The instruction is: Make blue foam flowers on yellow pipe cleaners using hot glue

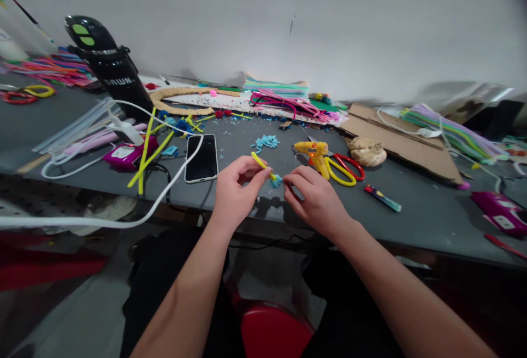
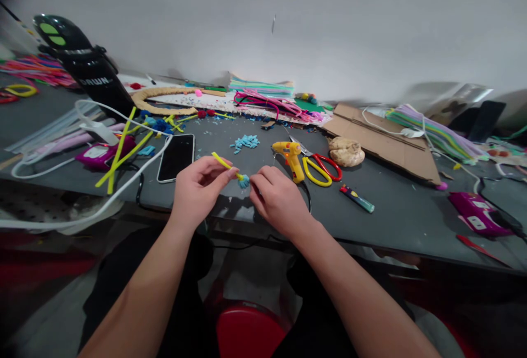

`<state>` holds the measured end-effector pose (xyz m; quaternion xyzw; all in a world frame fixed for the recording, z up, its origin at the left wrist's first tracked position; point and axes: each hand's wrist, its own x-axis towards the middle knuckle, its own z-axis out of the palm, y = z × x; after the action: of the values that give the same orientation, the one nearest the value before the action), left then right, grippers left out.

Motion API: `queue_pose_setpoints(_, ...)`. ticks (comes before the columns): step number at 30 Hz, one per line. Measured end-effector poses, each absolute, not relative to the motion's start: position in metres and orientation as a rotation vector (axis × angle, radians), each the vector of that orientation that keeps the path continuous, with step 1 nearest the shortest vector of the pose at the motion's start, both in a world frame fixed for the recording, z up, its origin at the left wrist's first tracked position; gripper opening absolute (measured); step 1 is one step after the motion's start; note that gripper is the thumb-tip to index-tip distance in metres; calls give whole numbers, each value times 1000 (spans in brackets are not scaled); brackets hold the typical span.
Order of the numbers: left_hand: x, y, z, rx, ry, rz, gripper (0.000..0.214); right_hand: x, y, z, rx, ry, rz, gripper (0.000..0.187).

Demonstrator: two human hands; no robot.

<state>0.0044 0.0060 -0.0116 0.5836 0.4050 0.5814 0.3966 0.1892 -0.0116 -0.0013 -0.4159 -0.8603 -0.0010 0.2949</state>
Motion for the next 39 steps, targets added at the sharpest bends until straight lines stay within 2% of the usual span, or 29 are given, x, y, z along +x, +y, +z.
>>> queue_pose_setpoints(5,3,7,-13,1475,1022,1483,13,188,-14,1,-1110,-2302,-33,20)
queue_pose_setpoints(9,2,8,-13,1486,1037,1492,14,190,-14,3,-1124,-2242,105,16)
queue_pose_setpoints(13,1,7,-12,1493,1039,1516,14,189,-13,5,-1250,-1976,411,14)
queue_pose_setpoints(18,3,5,-10,1510,1009,1499,13,184,-9,5,-1318,-1531,1077,34)
queue_pose_setpoints(21,3,4,-8,1510,969,1491,11,182,-8,6,-1254,-1384,1293,34)
queue_pose_setpoints(25,3,3,-5,1495,949,1520,10,181,-8,6,-1198,-1287,1368,31)
queue_pose_setpoints(39,5,2,-5,1477,944,1486,13,180,-9,6,-1208,-1292,1324,27)
